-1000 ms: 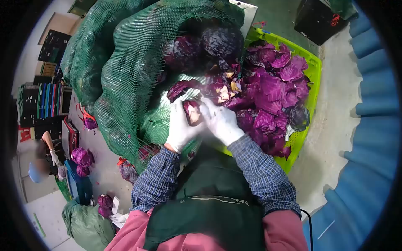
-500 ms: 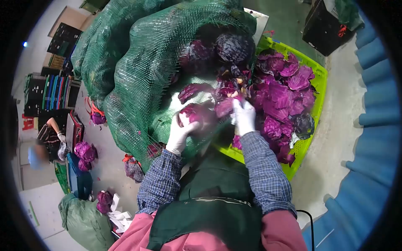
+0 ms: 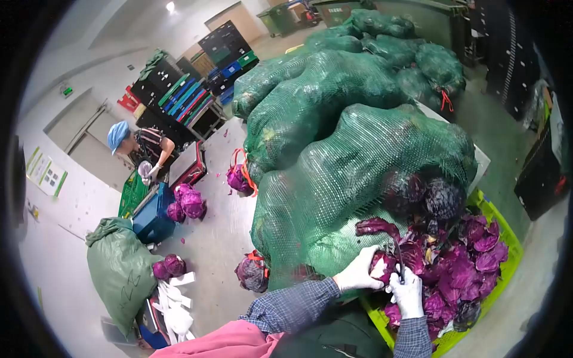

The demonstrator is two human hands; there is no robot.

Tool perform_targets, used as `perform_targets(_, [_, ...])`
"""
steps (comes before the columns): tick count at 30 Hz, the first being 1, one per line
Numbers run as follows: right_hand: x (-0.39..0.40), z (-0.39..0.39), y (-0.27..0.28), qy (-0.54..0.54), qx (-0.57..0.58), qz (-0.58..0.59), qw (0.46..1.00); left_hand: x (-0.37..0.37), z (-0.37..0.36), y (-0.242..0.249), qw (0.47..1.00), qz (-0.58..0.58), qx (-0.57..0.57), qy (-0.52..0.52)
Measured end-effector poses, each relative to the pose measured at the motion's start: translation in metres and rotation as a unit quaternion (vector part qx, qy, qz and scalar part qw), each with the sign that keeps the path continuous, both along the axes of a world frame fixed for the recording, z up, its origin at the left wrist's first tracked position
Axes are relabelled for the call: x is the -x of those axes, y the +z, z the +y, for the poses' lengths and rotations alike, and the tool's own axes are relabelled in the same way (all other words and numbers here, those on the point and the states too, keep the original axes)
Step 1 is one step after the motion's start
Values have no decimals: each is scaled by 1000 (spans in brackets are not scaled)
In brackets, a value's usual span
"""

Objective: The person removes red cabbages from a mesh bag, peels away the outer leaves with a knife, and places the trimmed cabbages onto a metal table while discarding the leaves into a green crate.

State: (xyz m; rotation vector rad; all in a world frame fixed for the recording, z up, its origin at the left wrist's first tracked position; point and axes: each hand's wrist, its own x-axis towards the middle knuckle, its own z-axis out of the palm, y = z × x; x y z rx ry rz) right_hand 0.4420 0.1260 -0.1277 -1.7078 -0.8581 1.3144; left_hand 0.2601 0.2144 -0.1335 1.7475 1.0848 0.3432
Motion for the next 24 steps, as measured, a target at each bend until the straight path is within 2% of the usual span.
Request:
perform_targets(3, [10, -1, -6, -21, -6, -79, 997, -3, -7, -2, 999, 19, -25, 5])
perform_targets(6, [18, 1, 1, -43, -2, -109, 993, 1, -9, -2, 999, -15, -20, 22])
perform_targets(7, [13, -1, -23, -66, -37, -109, 991, 1, -8, 2, 999, -22, -11, 21])
perform_targets(9, [11, 2, -23, -122, 13, 4, 992, 6, -6, -2, 998, -35, -58, 9])
perform_targets(10, [14, -3, -14, -129, -1, 10, 992, 3, -6, -2, 997, -38, -58, 26])
perform_targets(11, [20, -4, -3, -160, -8, 91, 983, 5, 0, 9, 999, -19, -38, 4])
perform_targets(13, [22, -5, -4, -133, -10, -23, 991, 4, -2, -25, 975, -195, 84, 67])
perform_targets(14, [20, -9, -24, -145, -41, -45, 988, 2, -13, -28, 975, -187, 101, 62])
perform_targets(15, [22, -13, -21, -171, -39, -15, 984, 1, -16, -25, 976, -180, 105, 61])
perform_targets(17, [22, -20, -31, -173, -34, -97, 980, 6, -8, -13, 981, -163, 82, 70])
perform_targets(18, [14, -29, -49, -151, 0, -181, 972, 10, -4, -9, 982, -123, 119, 78])
perform_targets(19, [1, -46, -76, -129, 35, -261, 956, 11, -6, 12, 931, -247, 231, 135])
perform_targets(20, [-11, -71, -115, -137, -40, -384, 912, 16, 3, 18, 926, -271, 239, 107])
perform_targets(21, [-26, -92, -144, -121, 7, -373, 920, 21, 11, 22, 919, -296, 247, 80])
perform_targets(22, [-28, -89, -111, -157, 61, -241, 956, 25, 20, -10, 931, -289, 203, 97])
perform_targets(23, [-16, -93, -69, -185, 125, -98, 970, 30, 28, -42, 940, -278, 159, 115])
perform_targets(24, [-5, -88, -65, -229, 1, -22, 973, 28, 22, -27, 949, -239, 166, 123])
